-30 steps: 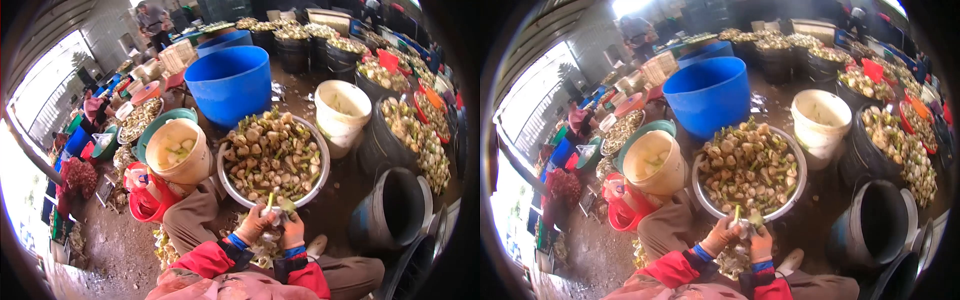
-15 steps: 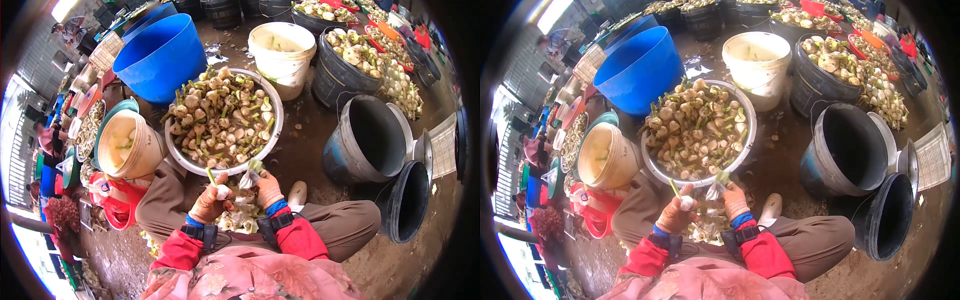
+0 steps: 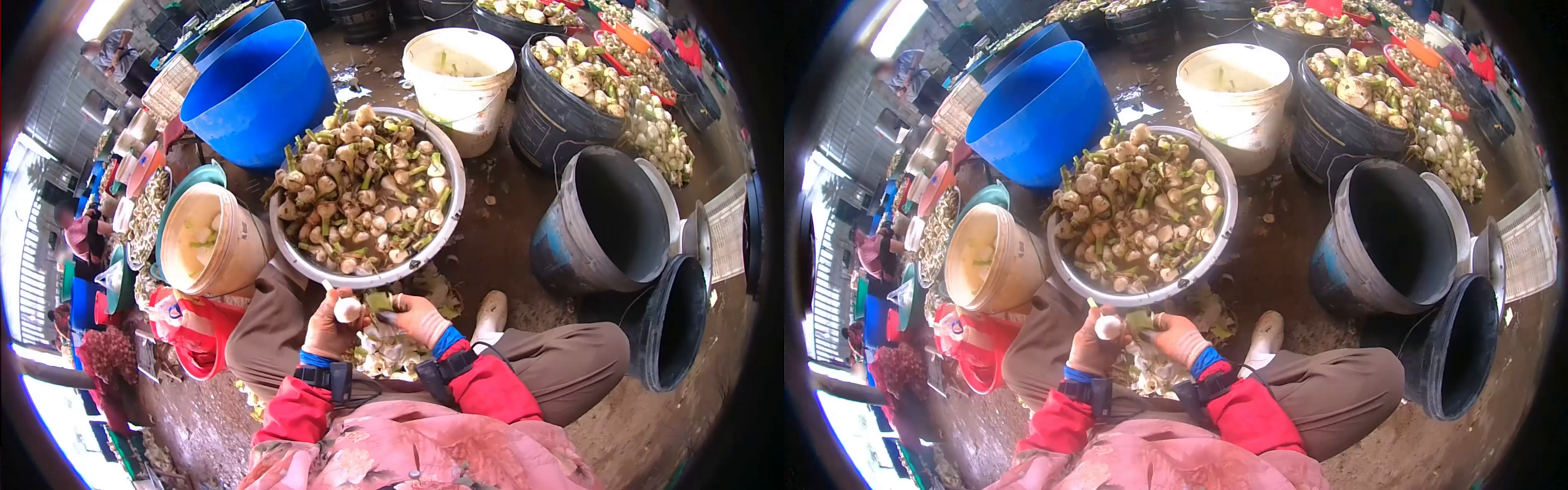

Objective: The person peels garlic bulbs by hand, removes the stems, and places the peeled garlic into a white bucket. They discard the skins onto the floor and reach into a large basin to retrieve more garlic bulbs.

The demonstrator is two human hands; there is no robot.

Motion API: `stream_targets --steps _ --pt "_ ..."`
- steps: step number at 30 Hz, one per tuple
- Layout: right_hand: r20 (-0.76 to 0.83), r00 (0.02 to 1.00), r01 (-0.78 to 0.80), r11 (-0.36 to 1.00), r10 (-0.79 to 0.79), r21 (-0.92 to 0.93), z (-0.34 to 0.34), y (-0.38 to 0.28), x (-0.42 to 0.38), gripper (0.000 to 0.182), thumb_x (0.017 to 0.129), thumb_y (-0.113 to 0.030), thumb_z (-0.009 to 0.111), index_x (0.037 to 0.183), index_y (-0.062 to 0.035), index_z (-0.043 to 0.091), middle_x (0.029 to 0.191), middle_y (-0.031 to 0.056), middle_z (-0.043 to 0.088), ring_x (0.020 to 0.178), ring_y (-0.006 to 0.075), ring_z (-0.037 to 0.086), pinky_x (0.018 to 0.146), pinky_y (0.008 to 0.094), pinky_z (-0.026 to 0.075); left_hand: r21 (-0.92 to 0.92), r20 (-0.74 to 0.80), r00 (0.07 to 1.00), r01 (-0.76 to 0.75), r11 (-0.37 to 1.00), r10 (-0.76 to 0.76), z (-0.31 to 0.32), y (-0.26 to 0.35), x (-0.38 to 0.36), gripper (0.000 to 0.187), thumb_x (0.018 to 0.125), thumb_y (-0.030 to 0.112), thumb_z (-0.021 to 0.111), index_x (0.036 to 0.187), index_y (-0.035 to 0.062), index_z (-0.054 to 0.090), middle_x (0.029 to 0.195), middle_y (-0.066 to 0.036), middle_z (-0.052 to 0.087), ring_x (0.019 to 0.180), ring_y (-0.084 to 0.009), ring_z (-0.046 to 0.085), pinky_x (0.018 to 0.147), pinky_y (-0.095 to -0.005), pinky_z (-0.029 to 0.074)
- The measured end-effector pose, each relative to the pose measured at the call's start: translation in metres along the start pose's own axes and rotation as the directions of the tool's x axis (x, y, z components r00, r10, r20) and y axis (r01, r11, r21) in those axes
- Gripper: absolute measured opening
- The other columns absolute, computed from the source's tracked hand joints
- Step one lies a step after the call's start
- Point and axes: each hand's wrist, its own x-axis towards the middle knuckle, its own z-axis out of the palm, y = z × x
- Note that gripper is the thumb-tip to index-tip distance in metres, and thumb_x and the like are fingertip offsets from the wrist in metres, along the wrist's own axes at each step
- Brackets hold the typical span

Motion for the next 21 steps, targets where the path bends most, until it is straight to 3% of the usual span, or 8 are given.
stream_targets --steps 2,3,4,6,8,10,15,21 --pt "0.195 0.976 0.009 0.881 0.095 -0.473 -0.009 0.000 0.002 0.038 0.077 -0.014 0.062 0.115 -0.0093 0.061 0.100 0.0152 0.066 0.092 0.0273 0.062 0.083 0.0334 0.046 -0.226 0.064 0.998 0.005 0.974 0.010 0.002 0.001 -0.003 0.037 0.082 0.034 0.067 0.107 0.0084 0.057 0.085 -0.011 0.062 0.082 -0.0274 0.062 0.070 -0.0425 0.052" --pt "0.158 0.986 0.072 0.739 0.047 -0.670 -0.005 0.006 0.001 0.037 0.077 -0.011 0.058 0.114 -0.0114 0.062 0.097 0.0118 0.067 0.086 0.0200 0.063 0.078 0.0290 0.048 -0.214 0.025 0.999 -0.025 0.977 0.031 0.008 0.005 -0.008 0.042 0.081 0.032 0.068 0.114 0.0099 0.053 0.091 -0.013 0.063 0.089 -0.0291 0.061 0.076 -0.0448 0.051" --pt "0.159 0.986 0.075 0.738 0.043 -0.670 -0.002 0.011 0.000 0.037 0.077 -0.011 0.058 0.114 -0.0114 0.062 0.097 0.0118 0.067 0.086 0.0200 0.063 0.078 0.0290 0.048 -0.213 0.026 0.999 -0.028 0.977 0.034 0.011 0.007 -0.010 0.042 0.081 0.032 0.068 0.114 0.0099 0.053 0.091 -0.013 0.063 0.089 -0.0291 0.061 0.076 -0.0448 0.051" --pt "-0.042 0.999 0.011 0.930 -0.028 -0.369 0.002 0.011 -0.003 0.040 0.077 -0.011 0.058 0.117 -0.0115 0.061 0.101 0.0119 0.066 0.093 0.0190 0.062 0.082 0.0280 0.046 -0.142 0.030 0.991 -0.126 0.982 0.132 0.015 0.010 -0.011 0.048 0.082 0.029 0.068 0.120 0.0081 0.048 0.096 -0.014 0.062 0.089 -0.0309 0.060 0.075 -0.0449 0.052" --pt "-0.057 0.997 0.043 0.974 -0.057 -0.223 0.007 0.000 -0.003 0.043 0.079 -0.006 0.058 0.122 -0.0082 0.056 0.106 0.0103 0.065 0.096 0.0164 0.060 0.084 0.0266 0.045 -0.127 0.018 0.985 -0.168 0.977 0.172 0.010 0.007 -0.005 0.047 0.084 0.025 0.066 0.120 0.0055 0.045 0.100 -0.016 0.060 0.090 -0.0314 0.060 0.075 -0.0431 0.052" --pt "0.014 0.996 0.086 0.978 -0.090 0.188 0.010 -0.007 -0.001 0.047 0.081 -0.008 0.060 0.127 -0.0064 0.051 0.114 0.0095 0.062 0.104 0.0197 0.059 0.088 0.0288 0.044 -0.111 0.198 0.961 -0.172 0.979 0.192 0.007 0.008 0.004 0.040 0.085 0.019 0.065 0.116 0.0039 0.046 0.100 -0.016 0.059 0.090 -0.0309 0.060 0.074 -0.0409 0.052" --pt "-0.095 0.983 0.168 0.979 -0.158 0.111 0.021 -0.005 0.000 0.054 0.078 0.004 0.048 0.131 -0.0048 0.046 0.124 0.0155 0.056 0.115 0.0199 0.053 0.096 0.0266 0.039 0.028 0.180 0.959 -0.227 0.973 0.219 0.003 -0.003 0.008 0.018 0.080 -0.002 0.064 0.095 0.0041 0.057 0.100 -0.010 0.062 0.098 -0.0219 0.059 0.086 -0.0330 0.048" --pt "-0.084 0.982 0.180 0.978 -0.172 0.104 0.023 0.005 0.010 0.054 0.079 0.003 0.049 0.132 -0.0040 0.044 0.122 0.0165 0.056 0.115 0.0208 0.053 0.095 0.0271 0.040 0.258 0.141 0.949 -0.311 0.915 0.283 -0.002 -0.021 0.015 0.023 0.071 -0.014 0.062 0.086 0.0039 0.060 0.095 -0.010 0.065 0.108 -0.0249 0.056 0.095 -0.0355 0.042"
